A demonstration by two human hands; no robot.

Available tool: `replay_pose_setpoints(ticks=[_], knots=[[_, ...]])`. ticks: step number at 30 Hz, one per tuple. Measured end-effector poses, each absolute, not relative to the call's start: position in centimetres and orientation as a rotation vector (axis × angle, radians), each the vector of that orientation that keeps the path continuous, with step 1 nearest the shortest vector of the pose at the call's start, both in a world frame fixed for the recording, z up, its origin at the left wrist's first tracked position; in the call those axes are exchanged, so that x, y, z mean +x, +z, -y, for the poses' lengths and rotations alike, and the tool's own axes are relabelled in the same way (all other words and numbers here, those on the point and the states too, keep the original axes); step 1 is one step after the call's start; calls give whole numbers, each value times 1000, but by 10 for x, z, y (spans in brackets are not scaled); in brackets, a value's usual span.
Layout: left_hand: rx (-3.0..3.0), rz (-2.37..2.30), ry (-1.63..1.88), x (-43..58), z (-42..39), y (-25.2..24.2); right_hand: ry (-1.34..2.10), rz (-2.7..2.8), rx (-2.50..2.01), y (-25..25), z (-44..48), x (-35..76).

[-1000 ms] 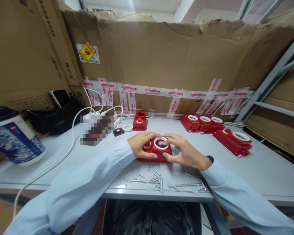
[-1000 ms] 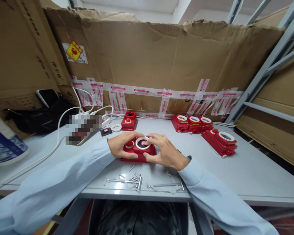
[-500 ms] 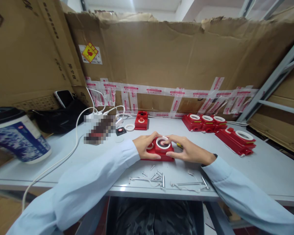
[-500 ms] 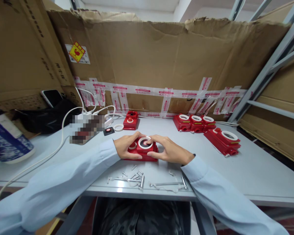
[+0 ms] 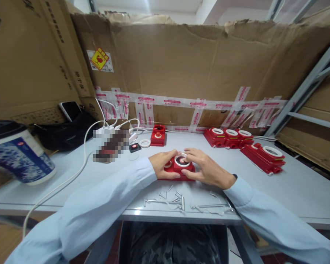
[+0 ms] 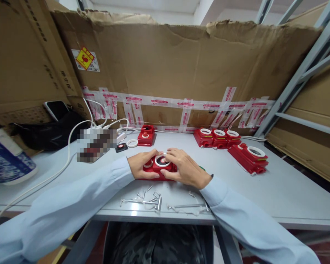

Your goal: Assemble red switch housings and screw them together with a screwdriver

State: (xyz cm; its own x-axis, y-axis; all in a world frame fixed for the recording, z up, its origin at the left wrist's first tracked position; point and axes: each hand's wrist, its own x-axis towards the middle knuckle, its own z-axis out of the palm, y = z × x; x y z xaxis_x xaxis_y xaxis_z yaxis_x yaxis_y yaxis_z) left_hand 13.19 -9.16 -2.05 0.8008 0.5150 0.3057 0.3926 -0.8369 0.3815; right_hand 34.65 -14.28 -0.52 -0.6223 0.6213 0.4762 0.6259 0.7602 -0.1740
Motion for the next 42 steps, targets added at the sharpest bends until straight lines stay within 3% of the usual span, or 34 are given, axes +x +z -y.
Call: replay_pose_setpoints(ticks=[42], knots=[[2616, -725, 610, 135, 87, -23, 617, 2300, -988, -4, 124, 360]])
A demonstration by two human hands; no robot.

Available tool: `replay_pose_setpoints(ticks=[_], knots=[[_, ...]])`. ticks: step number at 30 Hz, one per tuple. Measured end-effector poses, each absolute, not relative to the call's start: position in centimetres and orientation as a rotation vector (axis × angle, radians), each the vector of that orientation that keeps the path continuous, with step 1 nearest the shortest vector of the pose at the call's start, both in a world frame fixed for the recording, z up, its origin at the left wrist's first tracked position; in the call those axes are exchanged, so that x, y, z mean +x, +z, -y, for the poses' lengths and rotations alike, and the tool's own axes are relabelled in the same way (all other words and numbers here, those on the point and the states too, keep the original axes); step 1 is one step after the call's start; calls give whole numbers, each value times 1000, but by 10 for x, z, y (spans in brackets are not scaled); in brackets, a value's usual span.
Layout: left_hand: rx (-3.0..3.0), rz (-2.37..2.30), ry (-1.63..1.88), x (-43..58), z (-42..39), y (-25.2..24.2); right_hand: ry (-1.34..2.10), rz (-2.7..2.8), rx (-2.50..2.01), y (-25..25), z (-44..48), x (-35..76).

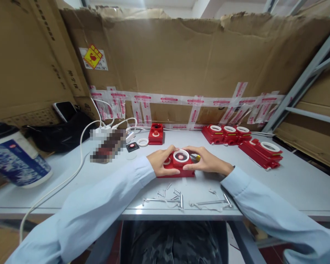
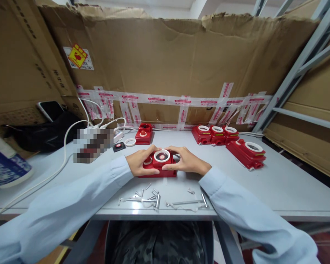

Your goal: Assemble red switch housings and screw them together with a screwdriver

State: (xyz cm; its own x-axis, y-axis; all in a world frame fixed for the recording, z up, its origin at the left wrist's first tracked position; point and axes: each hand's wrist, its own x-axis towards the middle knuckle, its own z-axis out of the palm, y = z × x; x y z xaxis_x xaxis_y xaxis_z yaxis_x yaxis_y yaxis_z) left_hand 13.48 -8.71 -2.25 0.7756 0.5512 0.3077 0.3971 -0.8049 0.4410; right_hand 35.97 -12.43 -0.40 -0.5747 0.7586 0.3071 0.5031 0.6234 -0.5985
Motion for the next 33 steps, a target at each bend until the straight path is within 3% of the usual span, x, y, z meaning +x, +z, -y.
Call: replay_pose_setpoints(ticks=[18, 26, 33], knots=[[2712, -704, 486, 146, 85, -17, 579, 2306, -1075, -4, 129, 358], [2679, -737, 456, 145, 86, -13, 417, 2193, -1490, 20, 125, 403], [2650, -765, 453, 133, 85, -12, 318, 2433, -1710, 0, 116, 415]])
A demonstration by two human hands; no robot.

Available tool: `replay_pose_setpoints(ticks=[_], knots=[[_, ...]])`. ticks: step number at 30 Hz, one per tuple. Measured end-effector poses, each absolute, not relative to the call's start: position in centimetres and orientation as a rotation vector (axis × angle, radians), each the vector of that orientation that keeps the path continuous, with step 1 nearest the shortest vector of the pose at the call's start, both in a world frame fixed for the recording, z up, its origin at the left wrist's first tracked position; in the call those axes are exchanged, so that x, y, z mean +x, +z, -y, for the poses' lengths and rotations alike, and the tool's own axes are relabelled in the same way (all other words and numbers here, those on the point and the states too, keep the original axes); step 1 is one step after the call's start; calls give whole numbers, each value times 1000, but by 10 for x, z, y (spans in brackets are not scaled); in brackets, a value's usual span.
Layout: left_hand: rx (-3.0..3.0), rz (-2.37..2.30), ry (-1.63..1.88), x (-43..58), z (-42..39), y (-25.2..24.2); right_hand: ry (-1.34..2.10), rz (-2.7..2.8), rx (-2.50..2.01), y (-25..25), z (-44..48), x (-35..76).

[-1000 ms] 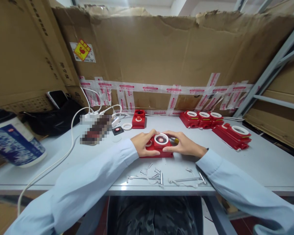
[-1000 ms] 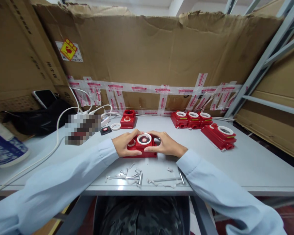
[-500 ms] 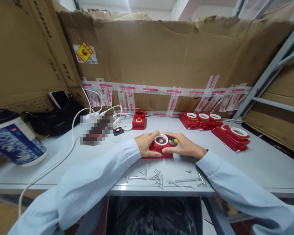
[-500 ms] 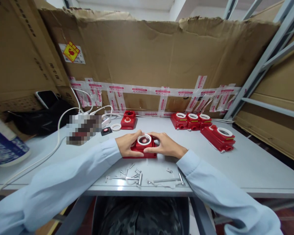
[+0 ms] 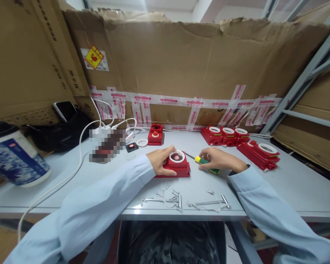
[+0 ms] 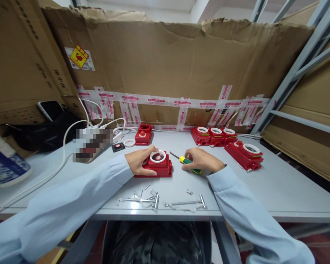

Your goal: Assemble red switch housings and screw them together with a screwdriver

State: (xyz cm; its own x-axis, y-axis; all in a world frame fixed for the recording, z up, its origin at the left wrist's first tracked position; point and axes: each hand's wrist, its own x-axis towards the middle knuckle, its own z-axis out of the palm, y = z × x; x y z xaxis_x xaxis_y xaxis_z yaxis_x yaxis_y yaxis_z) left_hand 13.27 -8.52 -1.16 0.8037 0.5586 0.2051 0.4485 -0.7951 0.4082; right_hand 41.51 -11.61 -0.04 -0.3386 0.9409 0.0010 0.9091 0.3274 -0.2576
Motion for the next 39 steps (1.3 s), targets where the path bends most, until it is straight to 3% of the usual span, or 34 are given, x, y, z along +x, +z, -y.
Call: replay_pose_setpoints(ticks=[8, 13, 20, 25, 30, 39], knots=[[2641, -782, 494, 114, 83, -14, 203, 2237, -1614, 23, 124, 421], [2648, -786, 502, 115, 84, -12, 530, 1863, -1252, 46, 141, 414], [2635, -777, 486, 115, 80, -17, 592, 1835, -1398, 51, 152, 402], [2629, -762, 519, 115, 77, -21, 828, 1599, -1204, 59, 156, 417], [2635, -774, 521, 115, 80, -18, 1045, 1447, -1073, 44, 154, 399], [2607, -762, 556, 115, 82, -16, 918, 1636, -1151, 16, 155, 353]])
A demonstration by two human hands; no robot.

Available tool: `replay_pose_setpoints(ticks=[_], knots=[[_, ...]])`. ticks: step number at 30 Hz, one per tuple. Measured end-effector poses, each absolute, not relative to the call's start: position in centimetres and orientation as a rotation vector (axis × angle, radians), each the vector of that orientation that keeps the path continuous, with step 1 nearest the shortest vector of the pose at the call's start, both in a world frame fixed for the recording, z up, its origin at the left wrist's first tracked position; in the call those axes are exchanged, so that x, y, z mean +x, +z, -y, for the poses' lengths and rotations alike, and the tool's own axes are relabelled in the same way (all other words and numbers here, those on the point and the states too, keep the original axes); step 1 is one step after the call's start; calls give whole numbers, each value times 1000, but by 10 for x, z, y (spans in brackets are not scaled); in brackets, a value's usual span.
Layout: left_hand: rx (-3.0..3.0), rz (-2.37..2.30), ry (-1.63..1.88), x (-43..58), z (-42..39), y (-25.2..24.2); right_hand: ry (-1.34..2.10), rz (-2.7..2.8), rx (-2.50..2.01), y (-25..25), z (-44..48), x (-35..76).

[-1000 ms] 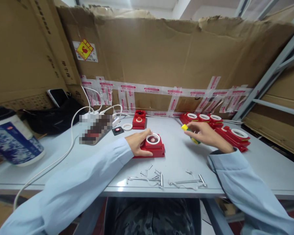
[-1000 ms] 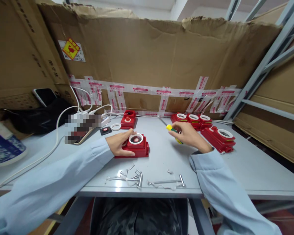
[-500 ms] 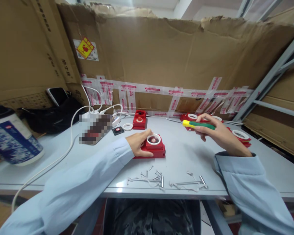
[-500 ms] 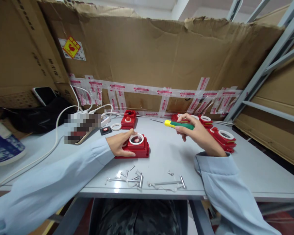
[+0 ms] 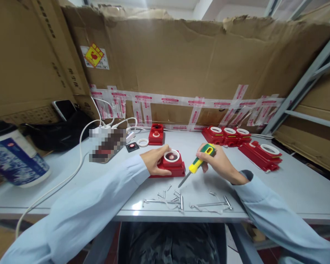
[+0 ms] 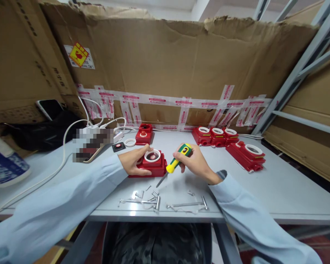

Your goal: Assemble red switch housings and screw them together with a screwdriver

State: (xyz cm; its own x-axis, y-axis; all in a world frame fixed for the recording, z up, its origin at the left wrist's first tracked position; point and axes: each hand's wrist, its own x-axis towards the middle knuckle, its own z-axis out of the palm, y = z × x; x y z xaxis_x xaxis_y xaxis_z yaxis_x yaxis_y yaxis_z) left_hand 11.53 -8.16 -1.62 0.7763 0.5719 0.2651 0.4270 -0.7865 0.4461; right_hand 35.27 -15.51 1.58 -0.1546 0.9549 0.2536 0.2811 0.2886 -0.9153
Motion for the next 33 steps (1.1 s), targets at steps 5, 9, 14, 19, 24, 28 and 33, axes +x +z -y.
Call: replay_pose_setpoints(ticks=[5, 9, 14, 19, 24, 28, 33], knots=[[2619, -721, 571, 116, 82, -15, 875, 1585, -1156, 8, 153, 346], [2639, -717, 549, 115, 81, -15, 864, 1579, -1195, 1, 148, 343], [2641, -756, 528, 115, 80, -16, 891, 1594, -1209, 0, 148, 341], [2645, -767, 509, 115, 81, -15, 920, 1571, -1181, 2, 151, 341], [2636, -712, 546, 115, 81, -14, 918, 1552, -1139, 5, 152, 344], [2634, -716, 529, 115, 79, -17, 864, 1525, -1083, 12, 153, 352], [2639, -751, 519, 115, 78, -18, 709, 1398, -938, 29, 146, 367]])
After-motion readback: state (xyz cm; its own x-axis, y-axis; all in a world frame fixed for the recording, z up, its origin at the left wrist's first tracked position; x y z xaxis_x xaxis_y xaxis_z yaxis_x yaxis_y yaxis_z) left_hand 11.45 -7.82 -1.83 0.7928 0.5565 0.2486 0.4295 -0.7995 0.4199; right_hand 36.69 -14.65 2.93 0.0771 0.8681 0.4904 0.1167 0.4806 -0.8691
